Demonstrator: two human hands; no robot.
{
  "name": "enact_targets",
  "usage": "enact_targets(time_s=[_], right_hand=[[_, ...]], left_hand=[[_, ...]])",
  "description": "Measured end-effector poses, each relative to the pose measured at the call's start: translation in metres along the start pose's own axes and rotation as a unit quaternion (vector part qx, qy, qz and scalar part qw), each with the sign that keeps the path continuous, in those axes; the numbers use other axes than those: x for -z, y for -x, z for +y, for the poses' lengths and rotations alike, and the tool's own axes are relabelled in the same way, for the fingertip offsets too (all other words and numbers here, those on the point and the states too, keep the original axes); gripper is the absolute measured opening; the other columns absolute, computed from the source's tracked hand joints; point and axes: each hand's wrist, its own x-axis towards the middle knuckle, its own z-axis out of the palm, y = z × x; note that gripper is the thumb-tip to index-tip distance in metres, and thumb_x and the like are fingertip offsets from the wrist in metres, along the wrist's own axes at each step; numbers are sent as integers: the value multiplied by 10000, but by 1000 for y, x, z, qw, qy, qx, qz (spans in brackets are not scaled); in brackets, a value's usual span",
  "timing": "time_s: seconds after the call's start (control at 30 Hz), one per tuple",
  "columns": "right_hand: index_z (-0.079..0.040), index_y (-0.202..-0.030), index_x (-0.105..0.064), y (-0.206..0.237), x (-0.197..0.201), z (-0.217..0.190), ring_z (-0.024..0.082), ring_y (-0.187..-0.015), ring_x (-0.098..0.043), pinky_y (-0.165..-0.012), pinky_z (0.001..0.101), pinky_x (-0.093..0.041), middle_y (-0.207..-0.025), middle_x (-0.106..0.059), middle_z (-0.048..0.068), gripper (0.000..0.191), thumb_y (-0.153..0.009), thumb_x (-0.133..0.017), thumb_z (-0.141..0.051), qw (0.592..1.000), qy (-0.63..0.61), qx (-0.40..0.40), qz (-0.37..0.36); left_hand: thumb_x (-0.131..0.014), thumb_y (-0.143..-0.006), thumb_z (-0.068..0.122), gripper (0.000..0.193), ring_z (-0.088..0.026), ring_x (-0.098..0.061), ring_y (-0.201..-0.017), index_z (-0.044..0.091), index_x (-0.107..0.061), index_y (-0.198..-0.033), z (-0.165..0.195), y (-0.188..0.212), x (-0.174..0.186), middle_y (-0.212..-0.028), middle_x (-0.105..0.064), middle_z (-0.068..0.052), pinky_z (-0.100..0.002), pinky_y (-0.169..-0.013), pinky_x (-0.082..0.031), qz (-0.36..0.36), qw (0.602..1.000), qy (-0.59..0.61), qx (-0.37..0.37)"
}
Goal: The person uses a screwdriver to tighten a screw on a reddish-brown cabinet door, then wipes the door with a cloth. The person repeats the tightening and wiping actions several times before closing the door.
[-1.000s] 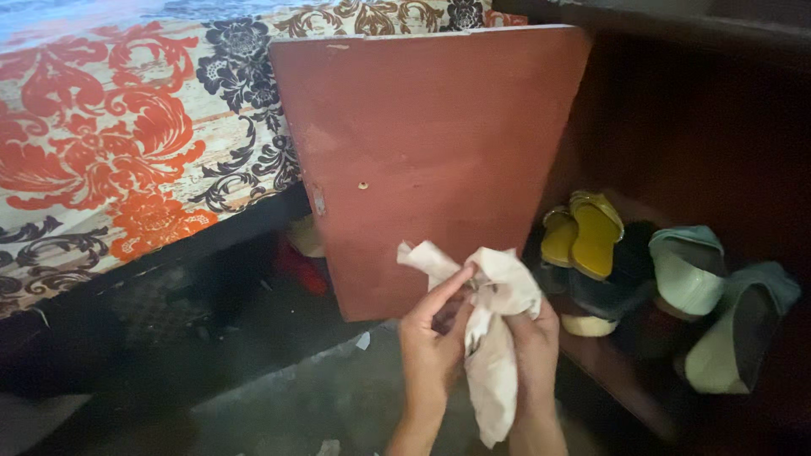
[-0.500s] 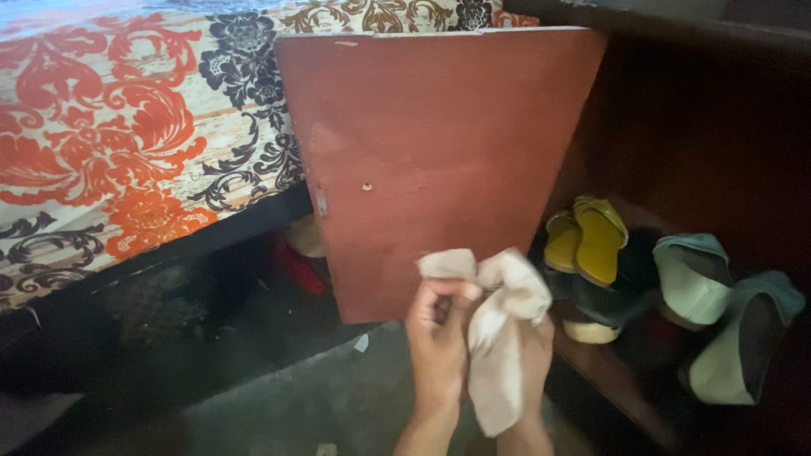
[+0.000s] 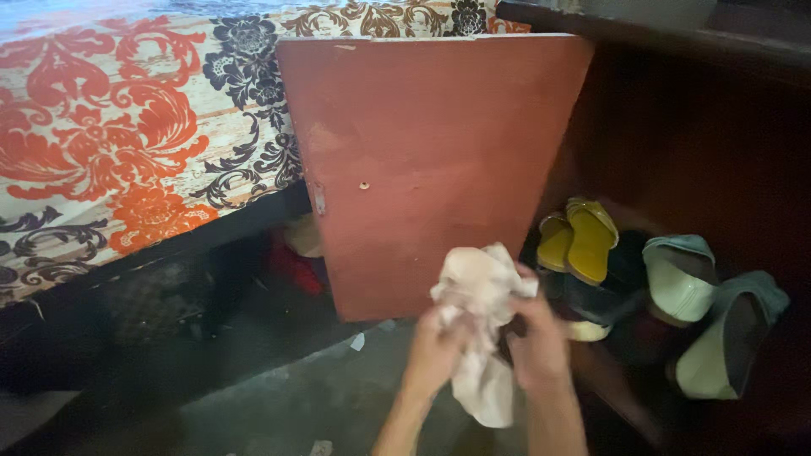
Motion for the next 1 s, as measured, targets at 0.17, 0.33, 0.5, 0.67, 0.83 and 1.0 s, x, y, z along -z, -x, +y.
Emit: enact_targets(time_s=[0.17,0.33,0.5,0.67,0.83,1.0], right_hand=[[-53,-1255,-541,13,-19,-35,284,-1135,-651,-1041,480,-511,-1185,-635,116,362,-895,-534,-19,983,71,169,32],[-22,-1225,-530,29,-73,0,318,-1157,-687,-1079,497,-477,-1231,-689,134,284,-973,-505,-151,893,401,198,45],[-17,-1247,-629,27,-73,-3,409,-1393,-534,-1249,519,-246,-1325,-657,178,438,-1116,-355,-332,774,499,372,-121],[-59,-1200,-675,35,-64,17,375,-1287,-548,-1109,459,-411,-1330,-582,201,378,-998,-532,-345,733,546,402,-45],[-43,-1123,-693,30,-34,48,283,-1006,-678,-889,394,-531,-1063,-708,131,338,-835,-758,-205,777,543,314,-48],[-45,-1173,-732,16,52,76,181,-853,-683,-769,339,-557,-962,-736,71,407,-785,-829,-121,896,418,-19,-145]], left_hand=[[-617,-978,419,376,-86,-555,-697,66,-743,-1006,-4,-8,21,-779,-641,26,-273,-632,-463,182,973,124,72],[-589,-1011,455,426,-85,-555,-711,48,-710,-1035,7,1,2,-808,-615,22,-252,-619,-452,78,986,130,76],[-618,-951,365,350,-74,-575,-754,62,-706,-1101,25,1,-7,-865,-653,25,-266,-652,-476,31,975,220,9],[-630,-966,365,344,-112,-566,-667,36,-695,-1047,23,4,-14,-826,-642,-18,-298,-570,-444,152,942,290,77],[-587,-1005,449,437,-146,-601,-666,27,-697,-977,-35,-15,9,-798,-649,-58,-343,-585,-472,164,954,236,90],[-523,-998,558,583,-215,-646,-705,20,-730,-909,-141,-15,39,-805,-703,-140,-402,-656,-503,-15,963,-138,229]])
